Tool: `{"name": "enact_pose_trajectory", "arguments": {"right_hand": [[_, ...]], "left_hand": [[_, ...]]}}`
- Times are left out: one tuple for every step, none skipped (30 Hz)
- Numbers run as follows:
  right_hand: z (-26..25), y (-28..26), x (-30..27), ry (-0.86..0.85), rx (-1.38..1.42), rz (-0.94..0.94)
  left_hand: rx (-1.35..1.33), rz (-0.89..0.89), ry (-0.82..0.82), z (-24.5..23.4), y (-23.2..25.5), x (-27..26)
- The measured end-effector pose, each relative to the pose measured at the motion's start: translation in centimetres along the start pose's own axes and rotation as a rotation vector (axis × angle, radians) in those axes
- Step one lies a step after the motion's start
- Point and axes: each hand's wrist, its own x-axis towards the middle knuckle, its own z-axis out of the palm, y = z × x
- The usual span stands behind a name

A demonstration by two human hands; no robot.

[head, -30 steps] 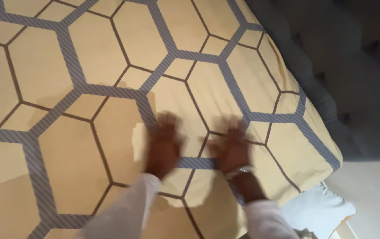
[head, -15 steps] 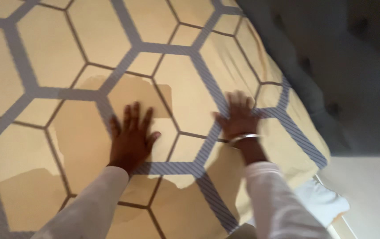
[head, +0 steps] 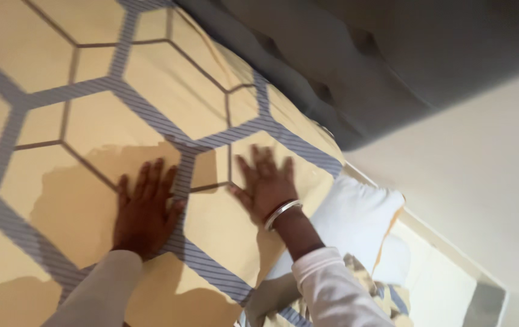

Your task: The person smooths a geometric-patterned bedsheet using their hands, moves and fluffs pillows, and handles a small piece of bedding.

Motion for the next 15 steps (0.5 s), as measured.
{"name": "enact_pose_trajectory", "arguments": {"right_hand": [[0.2,0.8,-0.8,0.039,-0.130,0.011],[-0.1,2.2,-1.5,-0.031,-0.081,0.115],[-0.8,4.2,-2.4,-0.101,-0.030,0.220],[-1.5,5.6,-3.2,-0.057,0.096,0.370],[-2.2,6.6,-3.9,-0.011,0.224,0.519],[-2.6,7.5,-4.7,-0.039,0.255,0.600],[-3.0,8.3,-5.2,-0.065,0.285,0.681],[-3.4,8.9,-5.6,-0.088,0.312,0.759],[-3.7,8.6,-6.0,-0.052,0.308,0.699],[-3.7,7.8,-5.7,-0.007,0.308,0.640],[-3.9,6.8,-5.3,0.038,0.307,0.580],[-3.9,5.5,-4.8,-0.033,0.305,0.492],[-3.9,4.1,-4.3,-0.103,0.303,0.404],[-4.1,3.3,-4.3,-0.178,0.301,0.313],[-4.3,3.4,-4.4,-0.173,0.257,0.326]], "left_hand": [[0.004,0.005,-0.010,0.3,-0.1,0.0],[0.021,-0.004,-0.018,0.2,-0.5,-0.2],[0.021,-0.003,-0.034,0.1,-0.7,-0.5],[0.015,0.002,-0.034,0.2,-0.5,-0.2],[0.010,0.008,-0.034,0.2,-0.5,0.3],[0.014,0.008,-0.029,0.4,-0.3,0.1],[0.017,0.008,-0.024,0.4,-0.4,0.0],[0.018,0.005,-0.015,0.4,-0.4,0.0],[0.008,0.005,-0.018,0.5,-0.2,-0.2],[0.006,0.008,-0.014,0.4,-0.3,-0.2],[0.004,0.011,-0.010,0.4,-0.3,0.0],[0.006,0.011,-0.010,0.4,-0.3,0.1],[0.008,0.011,-0.010,0.5,-0.3,0.1],[0.009,0.008,-0.012,0.6,-0.3,0.1],[0.013,0.008,-0.009,0.7,-0.4,0.1]]}}
